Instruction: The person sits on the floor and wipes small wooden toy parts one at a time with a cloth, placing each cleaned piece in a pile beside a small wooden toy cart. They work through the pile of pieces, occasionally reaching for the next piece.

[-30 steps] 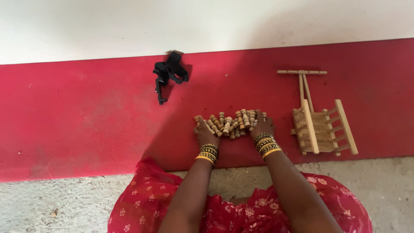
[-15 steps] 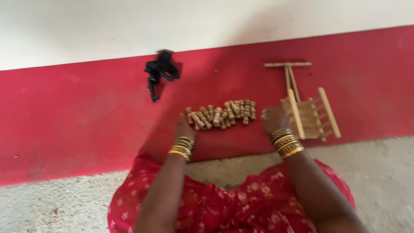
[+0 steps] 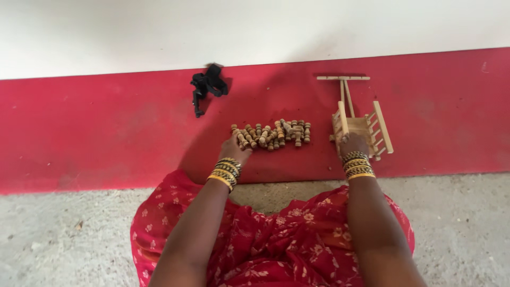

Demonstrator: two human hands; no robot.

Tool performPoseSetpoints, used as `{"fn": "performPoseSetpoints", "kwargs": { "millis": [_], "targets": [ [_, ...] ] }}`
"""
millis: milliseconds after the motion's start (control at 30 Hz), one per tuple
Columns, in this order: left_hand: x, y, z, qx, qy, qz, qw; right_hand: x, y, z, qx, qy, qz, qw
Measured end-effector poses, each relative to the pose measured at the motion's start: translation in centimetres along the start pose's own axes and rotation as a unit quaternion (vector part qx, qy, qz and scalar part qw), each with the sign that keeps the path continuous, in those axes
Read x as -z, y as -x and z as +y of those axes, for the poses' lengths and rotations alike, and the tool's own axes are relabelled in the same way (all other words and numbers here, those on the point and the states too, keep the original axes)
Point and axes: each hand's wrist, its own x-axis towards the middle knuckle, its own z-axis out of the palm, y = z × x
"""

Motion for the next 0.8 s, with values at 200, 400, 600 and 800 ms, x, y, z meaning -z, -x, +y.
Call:
{"fn": "performPoseSetpoints", "kwargs": {
  "millis": [200,400,600,800],
  "targets": [
    [-2.1,-0.7,5.7,0.001,-0.074,-0.025,0.997,-0.2,1.3,-1.9,0.011,-0.225,0.123,0.966],
    [-3.3,-4.0,9.8,0.047,-0.229,-0.096,0.967,-2.5,1.6,-2.3,0.086,-0.236,0.166,0.954],
    [-4.3,-5.2,9.8,0.034,-0.254,-0.005,0.967,-4.4,0.8,-0.6,0.190,-0.302,0.114,0.927],
    [-2.9,-5.1,7.1,0.096,0.158,-0.083,0.979,-3.0,2.5,-4.0,0.072,-0.427,-0.017,0.901]
  ]
}}
